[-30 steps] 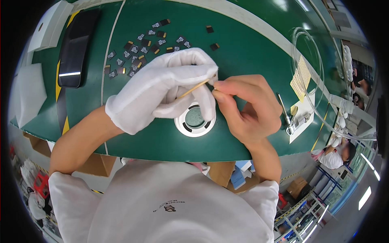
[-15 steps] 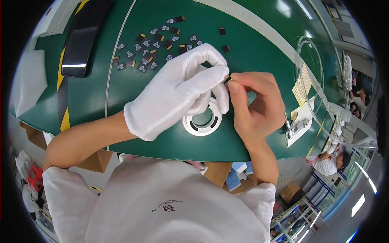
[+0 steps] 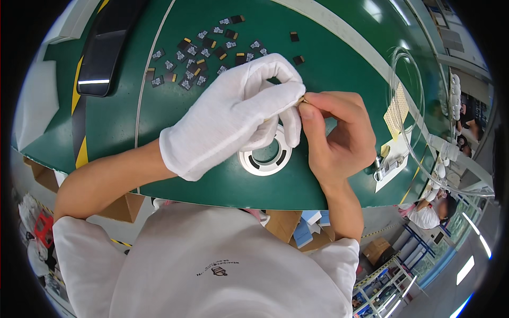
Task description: Manually assembling small electronic components onto circular bases at a production station.
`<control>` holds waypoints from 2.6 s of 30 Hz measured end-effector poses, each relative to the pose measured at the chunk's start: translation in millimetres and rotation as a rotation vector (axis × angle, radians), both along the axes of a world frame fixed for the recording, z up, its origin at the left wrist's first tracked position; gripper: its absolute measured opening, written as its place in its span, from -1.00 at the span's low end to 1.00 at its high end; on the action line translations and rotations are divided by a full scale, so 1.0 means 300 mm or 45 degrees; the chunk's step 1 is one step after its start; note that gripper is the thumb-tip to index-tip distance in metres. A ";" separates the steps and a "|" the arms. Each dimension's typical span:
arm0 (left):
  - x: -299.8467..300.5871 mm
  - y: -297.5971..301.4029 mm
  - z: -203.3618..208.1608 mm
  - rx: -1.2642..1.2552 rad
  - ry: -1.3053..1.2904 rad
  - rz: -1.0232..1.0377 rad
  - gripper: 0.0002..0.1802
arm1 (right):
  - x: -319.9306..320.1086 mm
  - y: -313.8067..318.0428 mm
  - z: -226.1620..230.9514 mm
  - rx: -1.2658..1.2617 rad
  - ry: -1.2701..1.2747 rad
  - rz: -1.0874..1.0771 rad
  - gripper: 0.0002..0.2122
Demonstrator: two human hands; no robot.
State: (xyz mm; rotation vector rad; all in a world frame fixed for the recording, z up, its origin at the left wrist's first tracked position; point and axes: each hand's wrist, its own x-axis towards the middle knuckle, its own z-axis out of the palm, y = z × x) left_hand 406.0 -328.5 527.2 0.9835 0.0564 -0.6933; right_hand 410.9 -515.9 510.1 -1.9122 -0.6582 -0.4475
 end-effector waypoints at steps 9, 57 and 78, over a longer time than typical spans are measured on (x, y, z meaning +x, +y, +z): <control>0.000 0.002 -0.002 0.008 0.011 0.005 -0.78 | -0.001 -0.002 0.007 -0.001 -0.006 0.028 -0.77; 0.012 0.010 0.015 0.152 -0.034 -0.060 -0.75 | 0.012 -0.057 0.035 0.266 0.681 0.184 -0.82; 0.009 0.008 0.026 0.174 -0.009 -0.060 -0.89 | 0.006 -0.056 0.033 0.265 0.647 0.249 -0.91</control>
